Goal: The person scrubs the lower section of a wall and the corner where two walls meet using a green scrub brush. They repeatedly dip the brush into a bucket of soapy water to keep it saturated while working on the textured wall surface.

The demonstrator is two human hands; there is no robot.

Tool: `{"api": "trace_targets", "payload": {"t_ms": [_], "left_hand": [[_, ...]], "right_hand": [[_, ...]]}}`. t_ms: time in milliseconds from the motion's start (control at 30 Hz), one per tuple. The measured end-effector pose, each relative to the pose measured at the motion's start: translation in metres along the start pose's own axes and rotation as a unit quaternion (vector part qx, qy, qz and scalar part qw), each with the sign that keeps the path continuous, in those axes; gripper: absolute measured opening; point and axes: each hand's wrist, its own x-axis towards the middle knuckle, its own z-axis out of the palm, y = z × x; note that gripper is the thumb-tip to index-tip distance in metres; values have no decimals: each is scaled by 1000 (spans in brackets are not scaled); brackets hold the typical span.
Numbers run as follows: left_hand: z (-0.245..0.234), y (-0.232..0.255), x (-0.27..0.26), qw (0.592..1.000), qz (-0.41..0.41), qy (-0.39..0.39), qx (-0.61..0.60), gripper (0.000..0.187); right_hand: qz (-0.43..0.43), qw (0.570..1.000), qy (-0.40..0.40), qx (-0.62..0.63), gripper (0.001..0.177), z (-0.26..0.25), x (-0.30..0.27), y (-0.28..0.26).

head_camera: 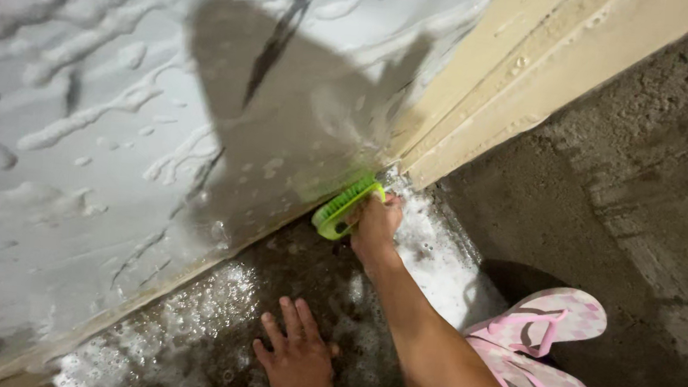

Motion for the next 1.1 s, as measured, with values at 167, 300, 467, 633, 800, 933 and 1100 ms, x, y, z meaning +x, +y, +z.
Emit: {"api": "trace_targets", "payload": {"t_ms": [167,300,467,633,800,933,1100], "left_hand": [[-2,3,-1,999,-15,-30,7,98],[-4,2,0,1000,-8,-22,17,100],[6,3,1,1000,-9,0,14,101],[11,3,1,1000,-8,9,7,101],[14,3,-1,999,2,51,12,100],[10,1,-1,997,12,71,21,101],[-11,-4,-3,997,53,0,55,97]], "right_hand": [[-78,991,97,-52,11,9,25,-45],[-74,987,32,-140,12,-1,5,-8],[-231,957,-18,-174,10,-22,15,4],[-52,986,20,-156,16,-1,-12,-2],[-73,962,-80,-251,22,-1,-78,15],[-66,892,-97,-437,27,1,-106,-7],[-123,796,-181,-564,57,-16,-131,-43]]}}
